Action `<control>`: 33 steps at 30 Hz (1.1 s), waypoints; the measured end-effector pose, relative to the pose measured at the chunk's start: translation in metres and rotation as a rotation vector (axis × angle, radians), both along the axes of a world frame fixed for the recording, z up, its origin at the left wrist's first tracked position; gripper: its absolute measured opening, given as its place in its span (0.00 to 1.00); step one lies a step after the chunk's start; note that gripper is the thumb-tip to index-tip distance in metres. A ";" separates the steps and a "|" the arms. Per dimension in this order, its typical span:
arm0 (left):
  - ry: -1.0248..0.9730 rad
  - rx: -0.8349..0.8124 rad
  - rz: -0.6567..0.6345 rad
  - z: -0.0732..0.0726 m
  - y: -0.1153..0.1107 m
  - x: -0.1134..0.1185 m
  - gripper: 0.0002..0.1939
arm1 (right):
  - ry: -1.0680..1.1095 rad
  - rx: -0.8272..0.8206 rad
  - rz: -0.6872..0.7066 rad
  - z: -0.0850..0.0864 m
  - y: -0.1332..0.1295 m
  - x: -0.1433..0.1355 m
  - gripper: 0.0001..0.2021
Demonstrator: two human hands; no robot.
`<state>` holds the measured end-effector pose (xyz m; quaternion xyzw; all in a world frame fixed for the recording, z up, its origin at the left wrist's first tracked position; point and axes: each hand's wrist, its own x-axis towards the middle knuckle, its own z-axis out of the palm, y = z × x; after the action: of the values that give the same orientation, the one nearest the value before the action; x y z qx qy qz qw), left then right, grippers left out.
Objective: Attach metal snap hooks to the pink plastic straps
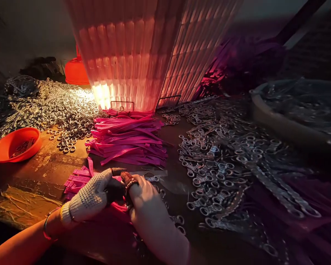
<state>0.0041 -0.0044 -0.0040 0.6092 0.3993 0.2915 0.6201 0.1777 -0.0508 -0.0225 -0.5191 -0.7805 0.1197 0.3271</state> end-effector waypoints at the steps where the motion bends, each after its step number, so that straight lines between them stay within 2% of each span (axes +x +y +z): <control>1: 0.004 0.014 0.011 -0.001 -0.001 -0.001 0.24 | -0.027 0.009 -0.017 0.000 -0.001 -0.001 0.34; 4: 0.039 0.064 0.046 -0.005 -0.001 -0.006 0.21 | -0.158 0.064 -0.045 0.002 -0.004 -0.003 0.30; 7: 0.024 0.045 0.011 -0.005 0.000 -0.009 0.21 | -0.231 0.077 -0.028 0.005 -0.004 -0.005 0.21; 11: -0.092 -0.209 -0.009 0.000 -0.001 -0.005 0.23 | -0.217 0.058 -0.065 0.010 -0.001 -0.007 0.03; 14: -0.175 -0.411 0.072 0.003 0.000 0.004 0.20 | -0.245 0.017 -0.103 0.013 0.000 -0.008 0.08; 17: -0.178 -0.435 0.136 0.004 0.004 0.010 0.18 | -0.226 -0.048 -0.096 0.014 -0.002 -0.005 0.07; 19: -0.099 -0.334 0.078 0.001 0.011 0.010 0.15 | -0.220 -0.114 -0.102 0.013 -0.002 0.000 0.07; 20: -0.030 -0.228 0.016 -0.001 0.017 0.008 0.13 | -0.239 -0.150 -0.111 0.012 -0.001 0.002 0.07; 23: 0.279 0.245 -0.132 -0.007 0.042 0.002 0.09 | -0.366 -0.201 -0.164 0.012 0.010 0.006 0.07; 26: 0.549 0.633 -0.127 -0.006 0.081 0.003 0.11 | -0.454 -0.204 -0.165 0.013 0.028 0.003 0.09; 30: 0.840 0.883 -0.113 0.001 0.131 0.027 0.14 | -0.528 -0.204 -0.026 0.012 0.050 -0.001 0.10; 33: 1.017 0.919 -0.126 -0.001 0.150 0.050 0.16 | -0.591 -0.306 0.063 0.006 0.052 -0.003 0.09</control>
<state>0.0539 0.1461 -0.0051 0.8935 0.4403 0.0724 0.0504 0.1748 0.0015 -0.0165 -0.5502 -0.8302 0.0899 0.0010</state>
